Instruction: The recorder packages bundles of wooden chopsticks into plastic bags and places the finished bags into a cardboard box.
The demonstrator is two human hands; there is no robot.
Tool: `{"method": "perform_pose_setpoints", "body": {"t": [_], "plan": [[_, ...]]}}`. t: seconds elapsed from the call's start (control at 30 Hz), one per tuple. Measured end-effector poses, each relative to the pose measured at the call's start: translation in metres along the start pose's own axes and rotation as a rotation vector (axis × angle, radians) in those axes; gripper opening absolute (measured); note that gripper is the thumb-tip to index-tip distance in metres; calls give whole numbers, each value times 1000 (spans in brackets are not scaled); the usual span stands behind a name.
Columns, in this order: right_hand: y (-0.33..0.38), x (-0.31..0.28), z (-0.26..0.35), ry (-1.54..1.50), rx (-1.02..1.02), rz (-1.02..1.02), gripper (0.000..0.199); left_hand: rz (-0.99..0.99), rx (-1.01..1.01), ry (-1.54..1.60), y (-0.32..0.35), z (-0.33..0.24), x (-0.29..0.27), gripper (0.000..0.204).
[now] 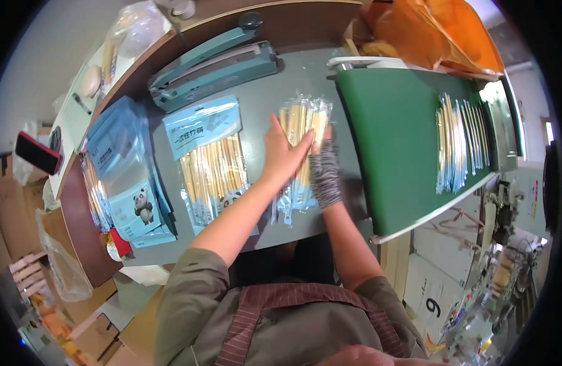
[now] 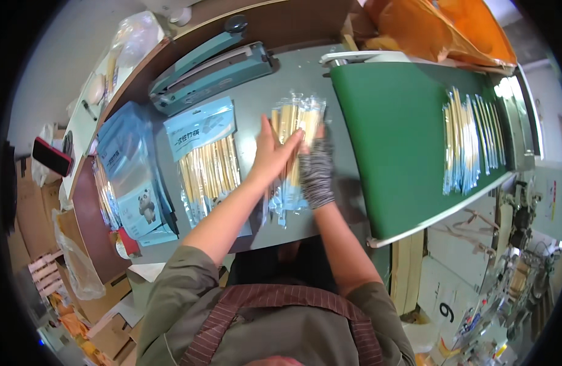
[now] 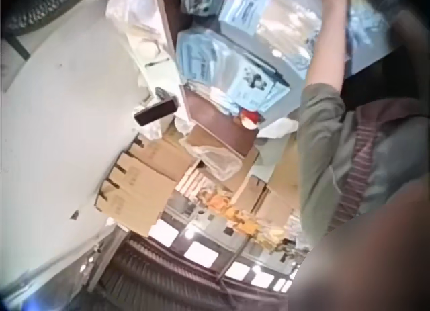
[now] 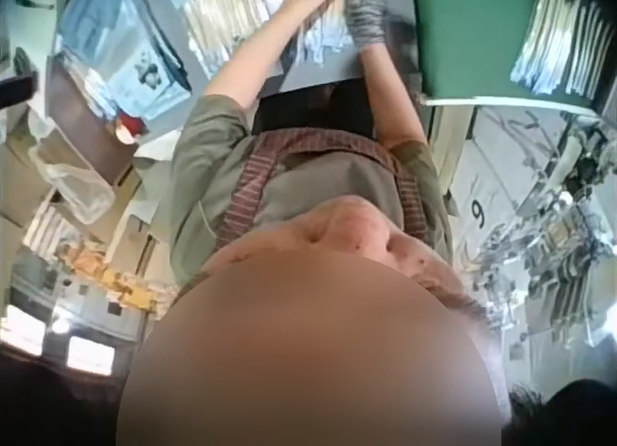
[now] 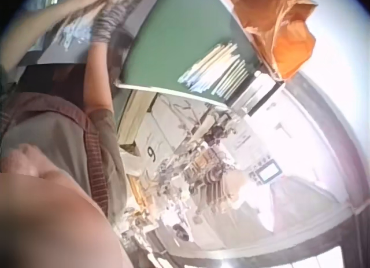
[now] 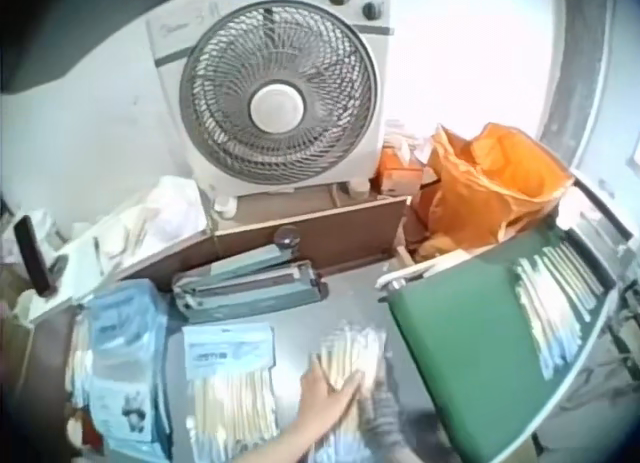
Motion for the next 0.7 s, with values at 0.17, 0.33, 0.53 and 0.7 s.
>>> {"method": "perform_pose_setpoints", "body": {"t": [0.17, 0.33, 0.53, 0.7], "plan": [[30, 13, 44, -704, 351, 338, 62, 113, -280, 489, 53, -25, -41, 99], [27, -44, 119, -709, -224, 397, 62, 132, 650, 360, 78, -62, -54, 129], [53, -84, 132, -668, -500, 431, 92, 362, 759, 619, 100, -75, -67, 145], [85, -71, 116, -586, -577, 458, 111, 457, 560, 179, 109, -23, -60, 119]]}}
Point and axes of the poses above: each hand's wrist, its own y-axis away from the middle knuckle, its own x-axis out of the palm, z = x × y, the point moved 1 cm from there along -y, towards the middle knuckle, and after that the axes turned 8 degrees about y, right-handed, at the moved point
